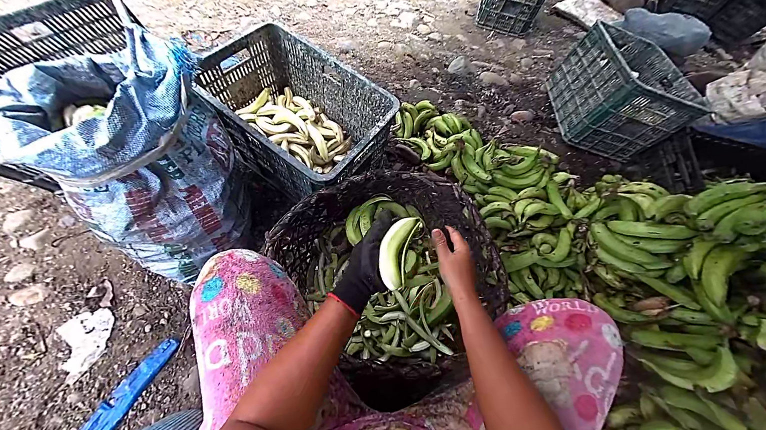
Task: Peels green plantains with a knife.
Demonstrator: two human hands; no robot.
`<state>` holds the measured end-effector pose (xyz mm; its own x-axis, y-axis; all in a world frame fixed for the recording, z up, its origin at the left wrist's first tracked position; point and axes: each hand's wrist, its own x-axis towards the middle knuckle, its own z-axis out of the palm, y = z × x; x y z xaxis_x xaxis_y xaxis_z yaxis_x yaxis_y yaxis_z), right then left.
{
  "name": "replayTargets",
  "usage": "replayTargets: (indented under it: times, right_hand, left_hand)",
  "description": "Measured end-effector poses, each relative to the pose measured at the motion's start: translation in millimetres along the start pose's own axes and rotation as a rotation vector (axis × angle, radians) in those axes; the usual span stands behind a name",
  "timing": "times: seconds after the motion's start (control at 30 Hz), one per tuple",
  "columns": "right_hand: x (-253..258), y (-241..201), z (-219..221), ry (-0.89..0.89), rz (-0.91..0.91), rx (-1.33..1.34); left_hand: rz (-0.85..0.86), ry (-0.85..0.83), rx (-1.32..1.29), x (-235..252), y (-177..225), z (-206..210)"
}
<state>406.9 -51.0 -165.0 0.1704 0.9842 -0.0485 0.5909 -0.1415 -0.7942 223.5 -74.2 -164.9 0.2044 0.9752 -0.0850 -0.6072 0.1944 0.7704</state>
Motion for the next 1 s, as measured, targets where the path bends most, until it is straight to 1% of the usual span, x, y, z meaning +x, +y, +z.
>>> replayTargets:
  times: [0.03, 0.07, 0.13, 0.17, 0.23, 0.27, 0.3, 0.33, 0.4, 0.47, 0.5, 0.53, 0.57, 0.67, 0.73, 0.77, 0.8, 0.83, 0.9, 0.93, 1.0]
  right_hand:
    - [0.8, 1.6, -6.2, -0.002, 0.013, 0.048]
    - [-1.6, 2.1, -12.4, -0.025, -0.015, 0.086]
    - [-13.7, 1.3, -22.6, -0.136, -0.185, 0.082]
    - [-19.8, 2.3, -24.1, -0.188, -0.318, 0.036]
    - [-29.2, 3.9, -19.5, -0.234, -0.568, -0.112]
    - [-33.3, 3.2, -15.8, -0.238, -0.640, -0.186]
    - [-36.8, 2.2, -12.0, -0.245, -0.670, -0.232]
    - [-39.0, 1.0, -9.1, -0.262, -0.659, -0.261]
    - [-39.8, -3.5, -8.1, -0.337, -0.559, -0.306]
    - [-37.2, -8.5, -10.3, -0.409, -0.466, -0.332]
    - [-36.3, -10.3, -10.4, -0.412, -0.441, -0.343]
    - [-35.9, -11.3, -9.0, -0.382, -0.429, -0.348]
    - [-35.5, -11.3, -6.3, -0.326, -0.421, -0.350]
    - [-30.8, -8.1, 1.1, -0.101, -0.393, -0.313]
    - [-20.1, -6.5, -2.1, 0.042, -0.321, -0.264]
    - [-14.3, -7.3, -9.0, 0.091, -0.265, -0.230]
    - [-9.5, -8.7, -18.6, 0.133, -0.225, -0.191]
    - [-5.9, -9.9, -28.5, 0.179, -0.225, -0.153]
    - [-5.1, -13.9, -45.9, 0.254, -0.293, -0.098]
    - [-7.6, -17.2, -53.1, 0.272, -0.326, -0.076]
    - [-14.3, -23.8, -67.1, 0.262, -0.333, -0.031]
  left_hand:
    - [-0.044, -0.043, -0.111, 3.4, 2.5, -1.1]
    - [-0.084, -0.078, -0.173, 6.4, 5.9, -5.9]
    - [-0.127, -0.123, -0.195, 10.4, 13.2, -19.3]
    - [-0.142, -0.114, -0.201, 11.3, 17.4, -23.5]
    - [-0.178, -0.051, -0.251, 13.1, 23.4, -27.3]
    - [-0.187, -0.010, -0.266, 13.9, 25.1, -27.9]
    - [-0.188, 0.021, -0.247, 14.2, 24.9, -29.9]
    - [-0.184, 0.044, -0.196, 14.2, 23.0, -32.7]
    - [-0.133, 0.087, 0.032, 10.5, 20.0, -36.7]
    - [0.011, 0.135, 0.399, 3.8, 19.2, -38.4]
    - [0.078, 0.138, 0.541, 1.6, 19.2, -37.8]
    - [0.117, 0.136, 0.621, 0.0, 18.9, -36.4]
    - [0.125, 0.129, 0.631, -0.8, 17.7, -34.2]
    - [0.101, 0.110, 0.478, 1.3, 9.7, -27.3]
    - [0.055, 0.071, 0.366, 0.7, 8.5, -21.2]
    - [0.031, 0.034, 0.358, -1.6, 8.4, -21.3]
    - [0.002, 0.001, 0.367, -4.1, 8.3, -23.1]
    - [-0.032, -0.009, 0.341, -6.1, 8.2, -24.2]
    - [-0.088, 0.026, 0.216, -4.8, 4.3, -21.4]
    - [-0.103, 0.044, 0.225, -3.5, 2.2, -22.5]
    - [-0.131, 0.054, 0.382, -1.8, -2.1, -26.1]
